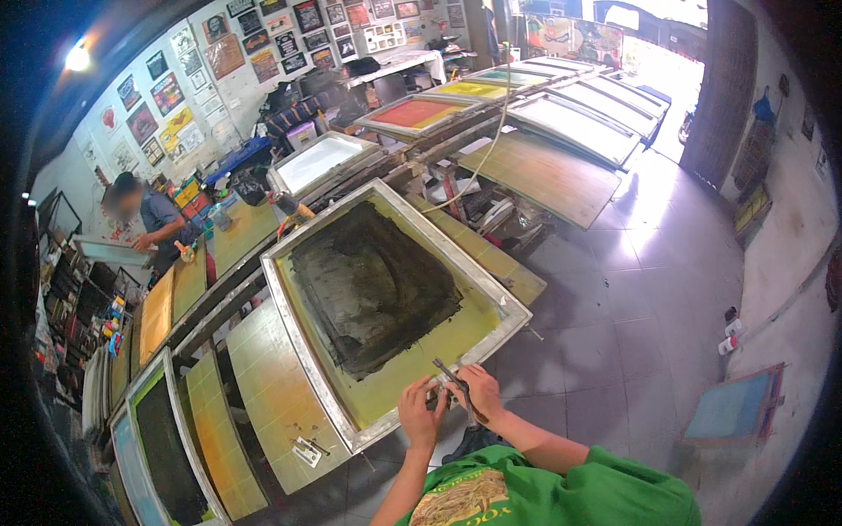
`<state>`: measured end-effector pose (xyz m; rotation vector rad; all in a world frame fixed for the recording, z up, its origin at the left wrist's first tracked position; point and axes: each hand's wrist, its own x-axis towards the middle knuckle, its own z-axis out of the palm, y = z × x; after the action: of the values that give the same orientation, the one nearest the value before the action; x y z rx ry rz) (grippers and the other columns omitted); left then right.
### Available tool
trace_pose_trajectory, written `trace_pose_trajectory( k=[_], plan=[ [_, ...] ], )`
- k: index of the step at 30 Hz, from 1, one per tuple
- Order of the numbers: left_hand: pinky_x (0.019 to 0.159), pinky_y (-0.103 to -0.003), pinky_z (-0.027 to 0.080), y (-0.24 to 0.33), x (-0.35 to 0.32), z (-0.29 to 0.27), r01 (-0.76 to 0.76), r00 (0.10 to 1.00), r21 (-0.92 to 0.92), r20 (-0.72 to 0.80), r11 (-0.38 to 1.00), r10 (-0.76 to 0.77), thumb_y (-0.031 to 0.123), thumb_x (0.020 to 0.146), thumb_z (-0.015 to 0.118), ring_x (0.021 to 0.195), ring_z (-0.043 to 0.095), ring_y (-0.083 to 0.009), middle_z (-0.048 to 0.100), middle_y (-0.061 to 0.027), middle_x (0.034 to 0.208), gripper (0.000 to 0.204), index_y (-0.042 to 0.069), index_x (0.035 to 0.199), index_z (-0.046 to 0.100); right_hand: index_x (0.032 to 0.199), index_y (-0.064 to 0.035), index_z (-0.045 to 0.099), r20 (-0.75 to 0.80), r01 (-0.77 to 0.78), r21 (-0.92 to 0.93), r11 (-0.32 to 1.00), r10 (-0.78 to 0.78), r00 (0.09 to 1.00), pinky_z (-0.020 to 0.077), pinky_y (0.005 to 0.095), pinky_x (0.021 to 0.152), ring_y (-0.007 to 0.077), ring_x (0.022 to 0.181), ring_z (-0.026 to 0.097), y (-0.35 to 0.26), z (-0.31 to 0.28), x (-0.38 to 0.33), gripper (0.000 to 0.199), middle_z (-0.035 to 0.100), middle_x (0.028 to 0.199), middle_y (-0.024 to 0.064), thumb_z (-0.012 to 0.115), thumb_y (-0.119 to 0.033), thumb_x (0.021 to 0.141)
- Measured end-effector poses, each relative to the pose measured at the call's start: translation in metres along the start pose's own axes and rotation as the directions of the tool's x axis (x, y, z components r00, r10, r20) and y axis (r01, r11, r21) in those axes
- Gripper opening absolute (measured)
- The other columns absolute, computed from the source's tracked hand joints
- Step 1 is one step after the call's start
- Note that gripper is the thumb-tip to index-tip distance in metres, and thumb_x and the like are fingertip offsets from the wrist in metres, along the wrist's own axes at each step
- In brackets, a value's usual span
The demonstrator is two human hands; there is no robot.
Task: The person assembles a screen printing frame by hand, using a hammer to tap metal clips into place along the frame edges. They then lift the frame and place it onto a drying rack among other frames.
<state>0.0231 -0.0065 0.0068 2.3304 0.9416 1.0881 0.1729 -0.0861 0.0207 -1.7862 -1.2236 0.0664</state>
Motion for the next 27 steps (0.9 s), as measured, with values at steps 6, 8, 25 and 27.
trace_pose_trajectory(
  k=[6,8,25,27],
  plan=[
    [0.102,-0.045,0.051,-0.004,-0.004,-0.002,-0.058,0.998,-0.024,0.001,0.998,0.058,0.025,0.091,0.084,0.124,0.065,-0.0306,0.073,-0.0043,0.133,0.021,0.013,0.107,0.081,0.092,-0.0039,0.067,0.043,0.064,0.075,0.995,-0.067,0.997,0.0564,0.0440,0.079,0.0352,0.093,0.070,0.001,-0.009,0.001,0.019,0.070,0.093,0.0131,0.084,-0.008,0.083],
    [0.101,-0.044,0.051,0.000,-0.001,-0.006,-0.105,0.994,-0.019,-0.007,0.994,0.105,0.024,0.090,0.085,0.124,0.066,-0.0301,0.073,-0.0045,0.133,0.019,0.012,0.105,0.081,0.091,-0.0027,0.067,-0.006,0.205,0.064,0.977,-0.205,0.979,0.0564,0.0440,0.079,0.0355,0.092,0.070,-0.005,-0.015,0.008,0.020,0.069,0.094,0.0143,0.085,-0.008,0.083],
    [0.105,-0.044,0.051,-0.008,-0.008,-0.011,-0.021,1.000,-0.086,-0.023,0.996,0.019,0.024,0.093,0.081,0.130,0.061,-0.0293,0.070,-0.0053,0.135,0.019,0.013,0.109,0.082,0.093,-0.0022,0.067,0.027,0.121,0.034,0.992,-0.121,0.992,0.0557,0.0381,0.075,0.0288,0.081,0.071,0.013,0.008,0.003,0.020,0.074,0.087,0.0120,0.085,-0.010,0.089],
    [0.106,-0.044,0.051,-0.008,-0.009,-0.014,-0.046,0.998,-0.077,-0.041,0.996,0.043,0.024,0.092,0.081,0.131,0.061,-0.0295,0.070,-0.0060,0.135,0.019,0.012,0.107,0.082,0.093,-0.0024,0.068,0.053,0.054,0.031,0.998,-0.055,0.997,0.0550,0.0367,0.072,0.0250,0.076,0.070,0.015,0.007,0.002,0.020,0.073,0.085,0.0111,0.086,-0.010,0.090]
  ],
)
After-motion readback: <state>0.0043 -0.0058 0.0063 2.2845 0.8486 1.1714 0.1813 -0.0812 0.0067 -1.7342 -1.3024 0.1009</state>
